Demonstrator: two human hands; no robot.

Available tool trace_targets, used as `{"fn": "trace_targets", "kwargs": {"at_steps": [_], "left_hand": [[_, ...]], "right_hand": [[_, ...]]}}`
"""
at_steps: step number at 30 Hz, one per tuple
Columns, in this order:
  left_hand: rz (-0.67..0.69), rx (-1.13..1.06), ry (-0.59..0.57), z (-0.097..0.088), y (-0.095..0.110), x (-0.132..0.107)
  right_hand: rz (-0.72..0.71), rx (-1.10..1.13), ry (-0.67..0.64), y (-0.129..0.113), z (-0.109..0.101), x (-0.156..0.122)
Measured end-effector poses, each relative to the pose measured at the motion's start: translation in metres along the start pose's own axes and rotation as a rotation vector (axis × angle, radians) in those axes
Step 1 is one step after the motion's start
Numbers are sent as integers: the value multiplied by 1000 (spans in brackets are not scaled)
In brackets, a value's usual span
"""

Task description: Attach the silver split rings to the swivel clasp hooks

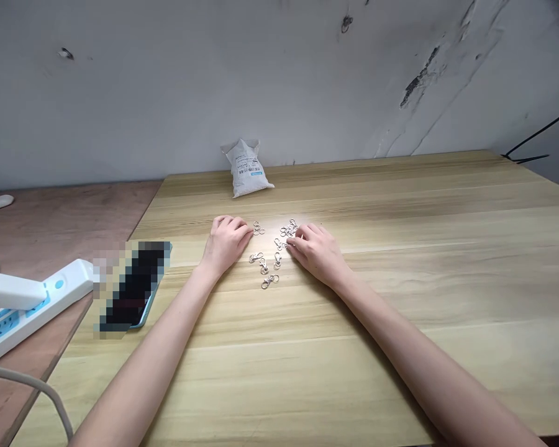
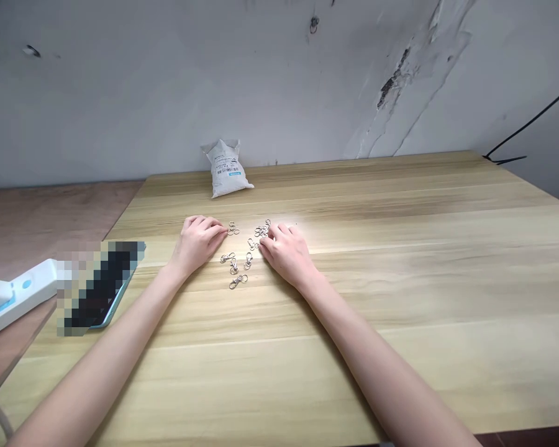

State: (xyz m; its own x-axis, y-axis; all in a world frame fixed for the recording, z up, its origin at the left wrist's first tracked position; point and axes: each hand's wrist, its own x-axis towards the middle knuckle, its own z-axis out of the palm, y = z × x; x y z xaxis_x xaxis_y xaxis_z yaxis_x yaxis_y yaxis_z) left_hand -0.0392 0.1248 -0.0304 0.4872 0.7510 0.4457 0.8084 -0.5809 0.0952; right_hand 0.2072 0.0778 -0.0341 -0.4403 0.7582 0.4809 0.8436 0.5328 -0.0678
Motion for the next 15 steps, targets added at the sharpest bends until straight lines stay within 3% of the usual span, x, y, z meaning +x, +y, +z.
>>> {"fn": "trace_targets", "kwargs": {"at_steps": [8, 15], "left_hand": [[107, -3, -21, 6, -4, 11], [144, -79, -24, 14, -8, 22]], "right_hand": [[-34, -42, 0, -1, 0, 2], [37, 5, 9, 3, 6, 1]]}}
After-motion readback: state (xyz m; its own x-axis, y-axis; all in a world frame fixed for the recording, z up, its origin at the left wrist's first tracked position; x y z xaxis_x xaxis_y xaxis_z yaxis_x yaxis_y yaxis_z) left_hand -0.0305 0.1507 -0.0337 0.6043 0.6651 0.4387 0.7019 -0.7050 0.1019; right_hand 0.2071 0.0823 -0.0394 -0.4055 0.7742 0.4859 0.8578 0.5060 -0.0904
